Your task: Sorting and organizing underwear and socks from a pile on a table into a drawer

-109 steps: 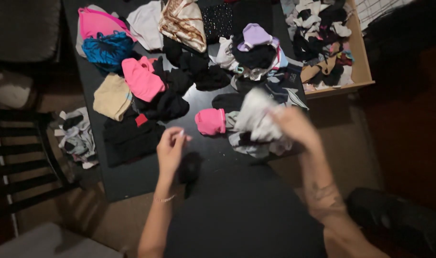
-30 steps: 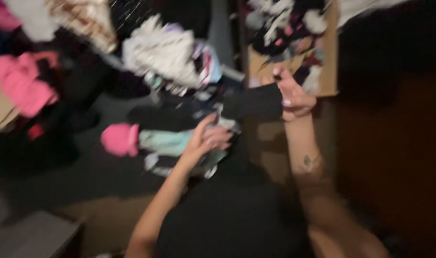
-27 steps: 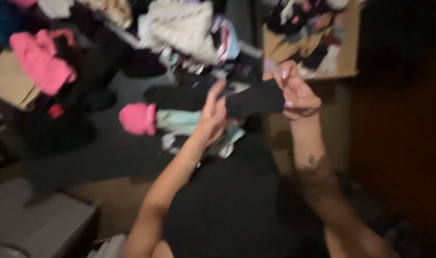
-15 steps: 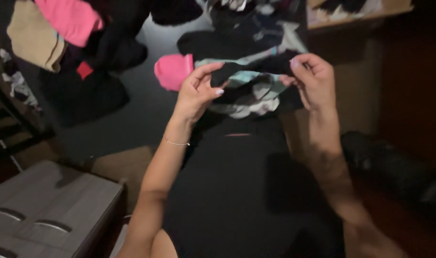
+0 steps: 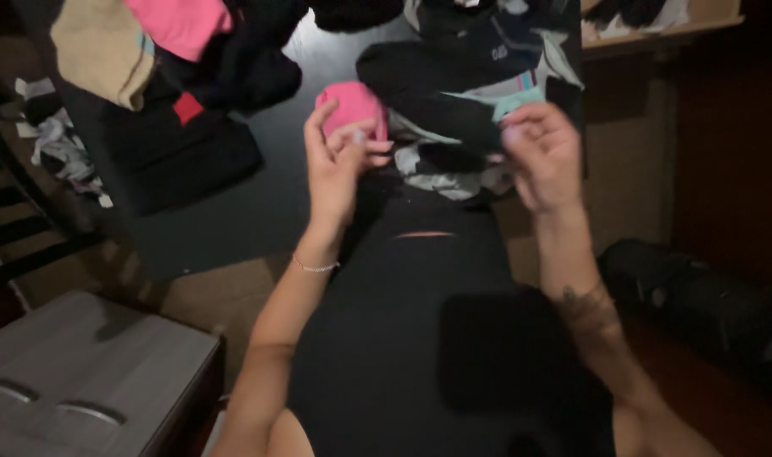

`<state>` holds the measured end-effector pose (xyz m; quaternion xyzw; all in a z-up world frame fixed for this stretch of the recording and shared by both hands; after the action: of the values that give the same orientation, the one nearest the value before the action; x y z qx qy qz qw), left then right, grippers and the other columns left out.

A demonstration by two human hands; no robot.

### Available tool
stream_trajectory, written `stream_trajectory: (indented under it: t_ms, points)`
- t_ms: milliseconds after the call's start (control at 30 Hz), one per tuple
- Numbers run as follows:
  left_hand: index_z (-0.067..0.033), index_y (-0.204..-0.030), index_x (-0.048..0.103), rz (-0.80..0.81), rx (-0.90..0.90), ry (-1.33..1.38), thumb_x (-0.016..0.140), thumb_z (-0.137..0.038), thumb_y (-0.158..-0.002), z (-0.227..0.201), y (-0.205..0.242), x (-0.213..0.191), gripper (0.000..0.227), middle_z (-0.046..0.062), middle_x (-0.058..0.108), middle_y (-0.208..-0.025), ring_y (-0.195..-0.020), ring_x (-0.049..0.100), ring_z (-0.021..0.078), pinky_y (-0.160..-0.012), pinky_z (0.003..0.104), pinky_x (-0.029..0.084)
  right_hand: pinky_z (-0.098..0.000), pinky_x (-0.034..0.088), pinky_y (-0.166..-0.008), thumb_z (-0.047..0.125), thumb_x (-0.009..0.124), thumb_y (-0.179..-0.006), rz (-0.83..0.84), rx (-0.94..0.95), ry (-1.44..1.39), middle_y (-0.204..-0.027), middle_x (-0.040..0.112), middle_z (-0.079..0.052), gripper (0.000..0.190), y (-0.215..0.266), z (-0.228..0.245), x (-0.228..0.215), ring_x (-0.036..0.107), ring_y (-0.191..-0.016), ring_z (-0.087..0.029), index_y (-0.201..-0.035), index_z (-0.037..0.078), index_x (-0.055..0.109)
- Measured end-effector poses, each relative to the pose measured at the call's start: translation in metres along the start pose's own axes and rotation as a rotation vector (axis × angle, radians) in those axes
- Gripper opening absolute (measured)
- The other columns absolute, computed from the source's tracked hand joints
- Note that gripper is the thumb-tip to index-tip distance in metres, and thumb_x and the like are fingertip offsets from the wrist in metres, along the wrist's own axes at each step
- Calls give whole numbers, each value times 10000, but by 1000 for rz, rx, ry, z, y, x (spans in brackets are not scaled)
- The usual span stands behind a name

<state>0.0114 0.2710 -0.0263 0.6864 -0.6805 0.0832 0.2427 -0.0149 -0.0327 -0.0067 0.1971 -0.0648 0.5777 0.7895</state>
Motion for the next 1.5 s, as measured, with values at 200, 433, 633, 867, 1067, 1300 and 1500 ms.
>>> stream_trajectory:
  t_ms: [200, 433, 633, 867, 1067, 1300, 1500]
  points:
    - [61, -1352, 605, 155, -135, 1, 831, 38, -926, 9, 19, 31, 482, 303, 680, -1217, -1058, 776, 325, -881, 411, 714, -243, 667, -821, -3, 869, -897, 253, -11, 267, -1052, 793, -143, 346, 23, -16, 56, 786, -941, -152, -1191, -10, 686]
    - [-239, -1013, 858, -15, 360, -635, 869, -174, -900, -25, 26, 29, 132, -28, 822, -846, -761, 800, 152, -652, 267, 650, -222, 633, -787, 29, 839, -959, 209, -59, 329, -1010, 772, -120, 293, 39, -3, 81, 735, -886, -99, -1184, 35, 651]
    - [-94, -1109, 758, -137, 3, -196, 684, -120, -1038, 21, 22, 8, 106, 73, 762, -862, -736, 742, 143, -719, 345, 665, -308, 634, -797, -26, 610, -1027, 233, 223, -350, -1024, 694, -106, 233, 46, -8, 75, 721, -895, -190, -1123, 133, 469]
    - [-41, -1061, 695, -8, -376, 469, 630, -108, -1075, 35, 27, 23, 94, 107, 742, -905, -830, 768, 213, -778, 496, 686, -257, 505, -755, 47, 594, -971, 429, 301, -477, -857, 469, 34, 259, 54, -8, 94, 533, -749, -105, -1152, 132, 431]
    - [-110, -1116, 720, 56, 63, -410, 662, -158, -1080, 14, 35, 6, 84, 25, 591, -738, -728, 572, 127, -680, 317, 546, -408, 526, -691, 95, 838, -635, 178, -145, 1108, -620, 570, -6, 413, 34, -50, 68, 690, -666, -324, -859, 194, 506]
    - [-194, -974, 626, 305, 246, -635, 869, -87, -684, -5, 44, 18, 393, 39, 679, -804, -788, 685, 288, -749, 409, 551, -309, 673, -940, -144, 850, -784, 73, -19, 399, -1232, 583, -84, 575, 31, -53, 78, 773, -974, -241, -1230, 136, 620]
    - [-115, -1134, 626, -53, 583, -948, 623, 166, -483, -5, 34, 10, 710, 152, 570, -1002, -956, 647, 459, -884, 512, 549, -244, 589, -832, 14, 957, -727, 340, 201, 302, -831, 685, -12, 505, 48, -55, 86, 699, -767, -94, -1148, 76, 685]
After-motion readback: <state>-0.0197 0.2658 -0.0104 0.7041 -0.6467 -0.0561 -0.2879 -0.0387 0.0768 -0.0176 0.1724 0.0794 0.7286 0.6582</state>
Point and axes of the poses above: each hand's wrist, its own y-axis away from the middle knuckle, its own x-axis out of the palm, z = x × y, the point moved 2 cm from there along -y, towards the middle knuckle
